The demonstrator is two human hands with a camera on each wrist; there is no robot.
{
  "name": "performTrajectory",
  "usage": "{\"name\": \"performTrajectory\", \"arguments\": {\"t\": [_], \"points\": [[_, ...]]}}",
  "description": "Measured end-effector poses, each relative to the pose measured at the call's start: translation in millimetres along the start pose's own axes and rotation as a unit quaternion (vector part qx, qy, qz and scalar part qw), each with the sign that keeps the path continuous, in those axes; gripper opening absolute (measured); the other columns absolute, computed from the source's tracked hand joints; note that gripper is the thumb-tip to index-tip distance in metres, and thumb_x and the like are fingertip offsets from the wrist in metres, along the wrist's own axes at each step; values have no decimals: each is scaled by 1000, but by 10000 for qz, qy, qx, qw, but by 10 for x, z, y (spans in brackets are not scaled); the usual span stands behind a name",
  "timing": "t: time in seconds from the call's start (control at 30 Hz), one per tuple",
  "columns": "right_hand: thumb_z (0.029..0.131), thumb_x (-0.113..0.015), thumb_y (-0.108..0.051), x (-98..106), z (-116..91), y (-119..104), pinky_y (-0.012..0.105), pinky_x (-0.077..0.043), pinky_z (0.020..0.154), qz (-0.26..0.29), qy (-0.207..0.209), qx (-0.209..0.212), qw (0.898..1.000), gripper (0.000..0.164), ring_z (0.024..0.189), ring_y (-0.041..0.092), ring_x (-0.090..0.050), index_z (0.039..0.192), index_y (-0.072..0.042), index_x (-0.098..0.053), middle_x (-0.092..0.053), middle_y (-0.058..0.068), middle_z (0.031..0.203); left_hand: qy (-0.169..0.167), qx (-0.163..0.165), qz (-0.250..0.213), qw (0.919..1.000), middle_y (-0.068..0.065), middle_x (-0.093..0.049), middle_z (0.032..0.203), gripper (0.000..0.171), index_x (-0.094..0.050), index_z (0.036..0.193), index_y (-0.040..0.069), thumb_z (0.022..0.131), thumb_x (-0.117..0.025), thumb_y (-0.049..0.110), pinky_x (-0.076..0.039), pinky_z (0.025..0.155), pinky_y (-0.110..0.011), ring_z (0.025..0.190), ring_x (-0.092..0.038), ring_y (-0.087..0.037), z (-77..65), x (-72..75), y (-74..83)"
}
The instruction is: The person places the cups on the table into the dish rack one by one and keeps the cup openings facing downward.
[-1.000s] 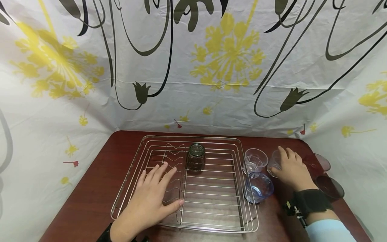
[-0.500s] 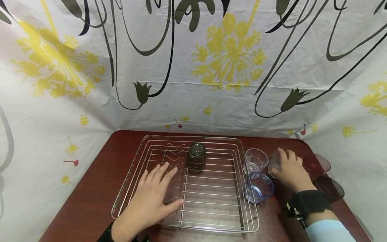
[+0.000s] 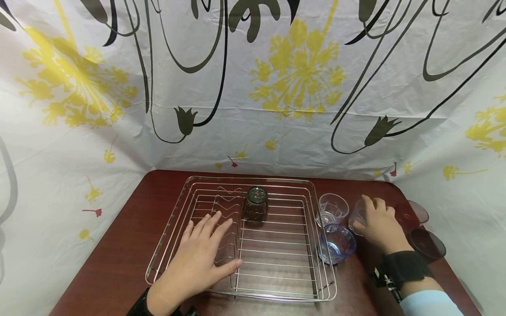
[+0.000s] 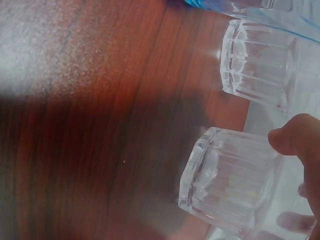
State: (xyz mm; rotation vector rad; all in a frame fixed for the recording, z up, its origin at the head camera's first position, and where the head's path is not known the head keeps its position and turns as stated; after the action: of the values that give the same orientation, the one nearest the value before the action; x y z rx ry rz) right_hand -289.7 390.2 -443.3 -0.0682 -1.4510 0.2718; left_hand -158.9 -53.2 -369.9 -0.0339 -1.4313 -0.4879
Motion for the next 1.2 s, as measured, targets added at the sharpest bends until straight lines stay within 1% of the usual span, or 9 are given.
{"name": "performTrajectory", "arguments": {"t": [0.2,0.4,0.67,0.83,0.93,1.1,1.2], "points": [[87,-74,-34,49,-48,-20,75,-39,77,-40,113,-42,9999,90,110,67,-31,152,4,-25,-27,44,136,5,-13,40,10000,-13,-36,160,90,-40,153,22,83,-57,76,-22,114,-70,145,-33,-40,5,-1,13],[86,-76,-36,153,-74,-72,74,-40,77,-126,242,-29,9996,91,110,65,-31,152,3,-27,-28,43,135,55,-51,47,10000,-13,-36,159,91,-41,153,22,82,-57,77,-22,113,-70,145,-34,-40,12,1,20],[82,-79,-38,391,-150,-149,73,-38,77,-394,612,48,9973,90,102,64,-35,147,4,-33,-32,44,131,88,-62,10,9999,-13,-36,160,91,-41,153,21,82,-59,76,-23,114,-69,145,-35,-40,12,12,29],[80,-80,-39,562,-207,-226,73,-37,72,-489,795,26,9956,89,101,64,-37,145,2,-36,-35,42,130,74,-51,-26,10000,-13,-35,160,91,-40,153,21,81,-60,75,-23,114,-68,145,-33,-41,13,16,27],[78,-82,-37,671,-249,-297,72,-37,70,-517,934,51,9943,88,101,63,-38,145,0,-38,-37,40,129,60,-34,-3,10000,-13,-34,161,92,-40,154,23,81,-60,76,-21,115,-69,146,-32,-40,15,14,26],[72,-85,-35,847,-318,-459,71,-37,66,-585,1284,225,9897,90,97,62,-42,144,-2,-41,-42,37,127,10,-47,20,10000,-12,-34,160,86,-42,152,29,82,-60,76,-22,114,-69,146,-32,-41,24,-4,31],[69,-86,-36,948,-356,-573,70,-37,69,-634,1465,367,9865,92,97,61,-43,144,-3,-43,-44,37,127,-11,-53,40,10000,-12,-34,161,86,-42,152,30,82,-58,76,-22,114,-69,146,-32,-40,27,-18,33]]}}
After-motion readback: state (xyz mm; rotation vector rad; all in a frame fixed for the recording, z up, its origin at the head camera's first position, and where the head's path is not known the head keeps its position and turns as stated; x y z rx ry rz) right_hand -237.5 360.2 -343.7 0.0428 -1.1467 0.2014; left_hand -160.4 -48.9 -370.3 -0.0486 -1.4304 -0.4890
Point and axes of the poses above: each hand's wrist, its own z-axis towards the middle knuckle, its own x-axis out of the back of the hand, y = z × x, the point moved 8 cm from there along z, towards the middle knuckle
